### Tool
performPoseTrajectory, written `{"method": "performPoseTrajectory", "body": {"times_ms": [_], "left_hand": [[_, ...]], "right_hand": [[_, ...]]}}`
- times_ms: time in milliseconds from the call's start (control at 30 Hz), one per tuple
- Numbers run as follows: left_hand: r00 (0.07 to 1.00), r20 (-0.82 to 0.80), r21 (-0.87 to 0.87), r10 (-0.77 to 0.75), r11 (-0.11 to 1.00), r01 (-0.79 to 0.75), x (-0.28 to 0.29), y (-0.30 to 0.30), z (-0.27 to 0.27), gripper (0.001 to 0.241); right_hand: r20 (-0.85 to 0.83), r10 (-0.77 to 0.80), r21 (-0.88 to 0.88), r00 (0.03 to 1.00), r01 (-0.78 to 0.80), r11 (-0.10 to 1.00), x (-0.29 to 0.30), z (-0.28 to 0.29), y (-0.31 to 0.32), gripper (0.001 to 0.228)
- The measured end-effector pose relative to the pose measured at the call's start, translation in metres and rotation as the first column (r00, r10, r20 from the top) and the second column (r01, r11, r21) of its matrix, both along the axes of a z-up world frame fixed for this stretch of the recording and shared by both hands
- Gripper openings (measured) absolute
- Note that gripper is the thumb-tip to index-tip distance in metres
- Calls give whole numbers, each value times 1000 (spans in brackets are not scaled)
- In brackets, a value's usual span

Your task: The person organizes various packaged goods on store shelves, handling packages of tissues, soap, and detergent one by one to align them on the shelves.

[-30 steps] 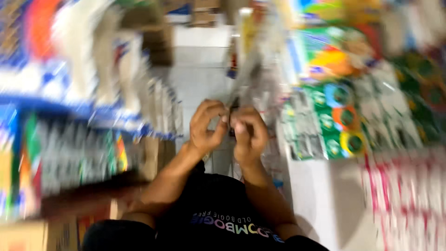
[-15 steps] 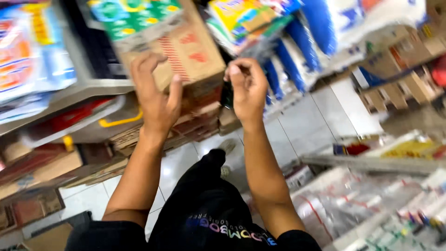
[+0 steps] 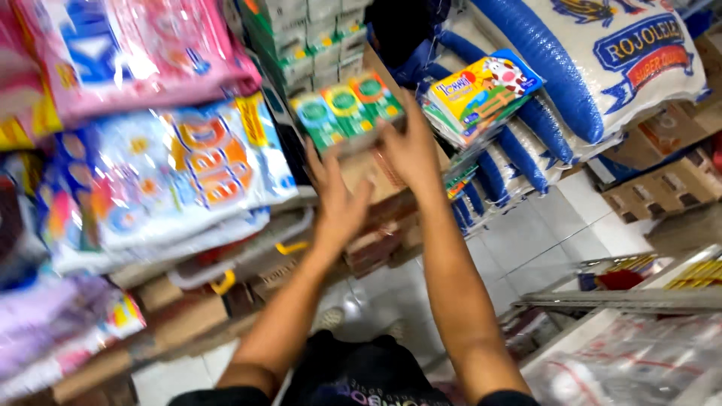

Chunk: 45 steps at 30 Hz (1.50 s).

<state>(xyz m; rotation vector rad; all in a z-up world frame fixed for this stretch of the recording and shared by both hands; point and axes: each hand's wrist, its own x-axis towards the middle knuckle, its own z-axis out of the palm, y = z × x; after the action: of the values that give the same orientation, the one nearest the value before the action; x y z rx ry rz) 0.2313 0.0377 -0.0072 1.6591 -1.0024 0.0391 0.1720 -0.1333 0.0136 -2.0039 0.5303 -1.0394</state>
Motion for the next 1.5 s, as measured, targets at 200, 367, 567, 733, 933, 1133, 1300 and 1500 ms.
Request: {"method": "performPoseTrajectory", "body": {"times_ms": [200, 367, 567, 733, 933, 1133, 1300, 1500], "left_hand": [[922, -159, -30, -352, 936, 352, -33, 57, 21, 72], [858, 59, -77, -510, 855, 513, -31, 73, 8, 61], [636, -51, -145, -770, 635, 758, -66, 62, -5, 35], [428, -91, -180, -899, 437, 881, -123, 28, -7, 31], [166, -48, -170, -985, 172, 970, -222, -18, 12, 37], [-95, 145, -222, -985, -126, 967, -356, -72, 50, 42], [-327, 271, -211, -905, -387, 898, -473, -113, 77, 43], [-552, 196, -240, -810, -585, 774, -591, -168, 89, 50]], "right_hand": [[122, -306, 318, 944, 255, 913, -71, -3, 74, 39], [311, -599, 531, 738, 388, 754, -142, -26, 126, 16], [364, -745, 615, 559, 456, 643, -228, -34, 190, 18], [143, -872, 415, 468, 772, 482, -294, -13, 219, 20], [210, -948, 223, 239, 932, 284, -372, 24, 246, 14], [277, -949, 38, -153, 988, -148, -428, 44, 268, 13], [370, -865, -26, -339, 927, -375, -485, 61, 262, 12], [381, -820, -159, -427, 843, -513, -576, 72, 219, 18]]}}
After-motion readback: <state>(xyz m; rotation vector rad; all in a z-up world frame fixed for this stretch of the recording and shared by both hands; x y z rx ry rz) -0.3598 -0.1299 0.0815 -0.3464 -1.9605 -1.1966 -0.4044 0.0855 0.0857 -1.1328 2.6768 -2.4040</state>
